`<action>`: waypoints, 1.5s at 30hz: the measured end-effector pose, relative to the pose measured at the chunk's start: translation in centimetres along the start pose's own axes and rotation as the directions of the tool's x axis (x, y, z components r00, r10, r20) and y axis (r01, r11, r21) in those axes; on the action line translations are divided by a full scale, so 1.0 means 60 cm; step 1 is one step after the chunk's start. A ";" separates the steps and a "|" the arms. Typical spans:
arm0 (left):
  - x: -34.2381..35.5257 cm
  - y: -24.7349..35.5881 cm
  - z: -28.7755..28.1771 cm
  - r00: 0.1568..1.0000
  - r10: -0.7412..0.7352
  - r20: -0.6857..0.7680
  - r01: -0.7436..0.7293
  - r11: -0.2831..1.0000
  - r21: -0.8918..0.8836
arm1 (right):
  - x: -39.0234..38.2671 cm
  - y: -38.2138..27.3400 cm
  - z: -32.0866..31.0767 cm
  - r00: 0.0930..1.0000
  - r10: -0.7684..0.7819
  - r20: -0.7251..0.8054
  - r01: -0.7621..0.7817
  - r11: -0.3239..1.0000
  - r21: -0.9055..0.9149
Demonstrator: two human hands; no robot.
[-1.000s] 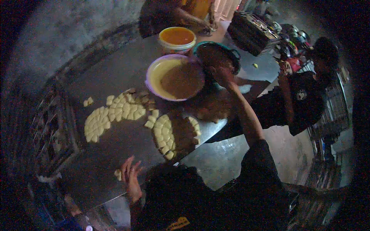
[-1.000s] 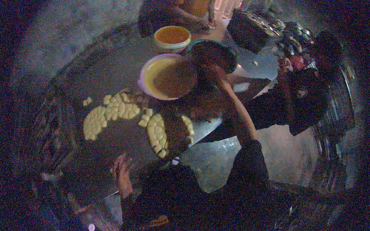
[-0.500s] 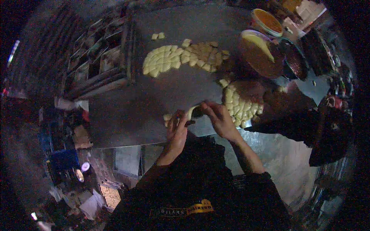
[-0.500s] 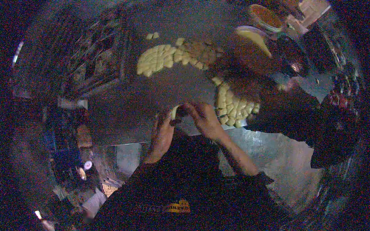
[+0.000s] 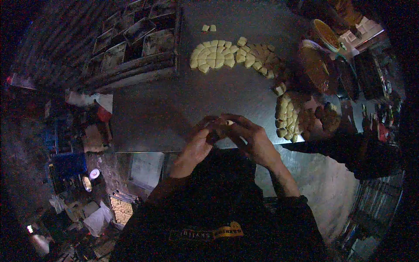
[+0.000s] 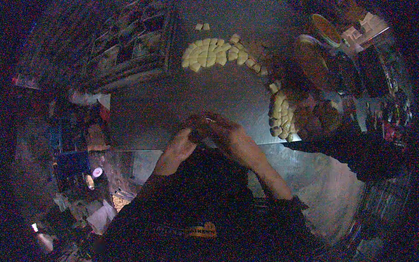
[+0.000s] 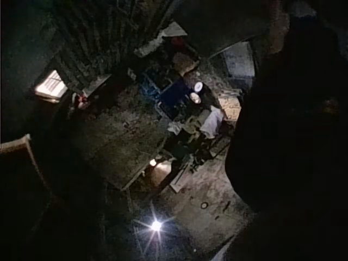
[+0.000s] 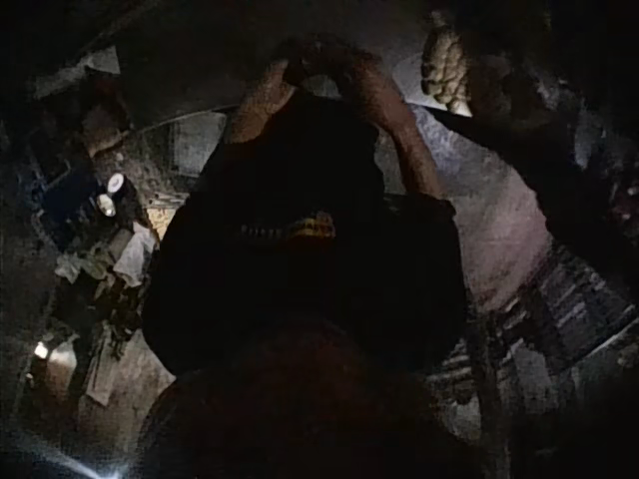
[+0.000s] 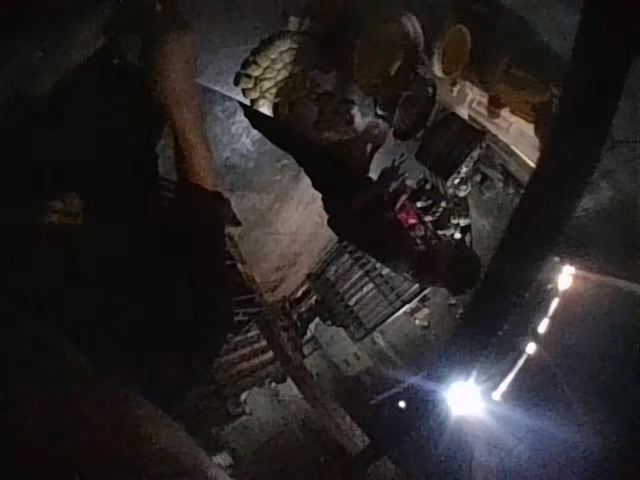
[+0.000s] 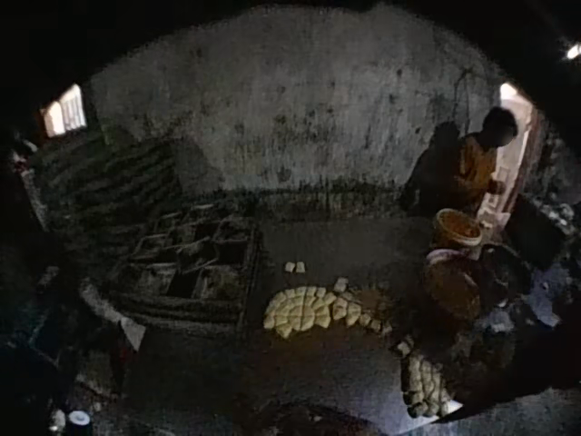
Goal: The person takes small pieces of dough from a table, shapes them by hand, and places the shaped dough into metal baking trays.
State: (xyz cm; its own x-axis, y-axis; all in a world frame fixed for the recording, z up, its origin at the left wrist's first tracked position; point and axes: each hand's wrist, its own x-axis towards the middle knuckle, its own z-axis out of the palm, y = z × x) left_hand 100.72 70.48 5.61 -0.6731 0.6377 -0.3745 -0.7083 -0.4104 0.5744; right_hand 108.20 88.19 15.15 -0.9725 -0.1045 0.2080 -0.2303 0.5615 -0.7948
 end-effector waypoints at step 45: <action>-0.121 -0.187 0.122 0.964 0.267 -0.004 -0.137 0.508 0.850 | -0.140 0.005 -0.120 0.956 -0.189 0.224 0.239 0.945 -0.222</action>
State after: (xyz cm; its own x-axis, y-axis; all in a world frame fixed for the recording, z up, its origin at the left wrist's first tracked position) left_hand 115.10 75.24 7.22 -0.8384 0.5027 -0.2106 -0.0867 0.2585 0.9621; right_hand 116.55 95.15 17.27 -0.8939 -0.3901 0.2208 -0.4424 0.6882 -0.5751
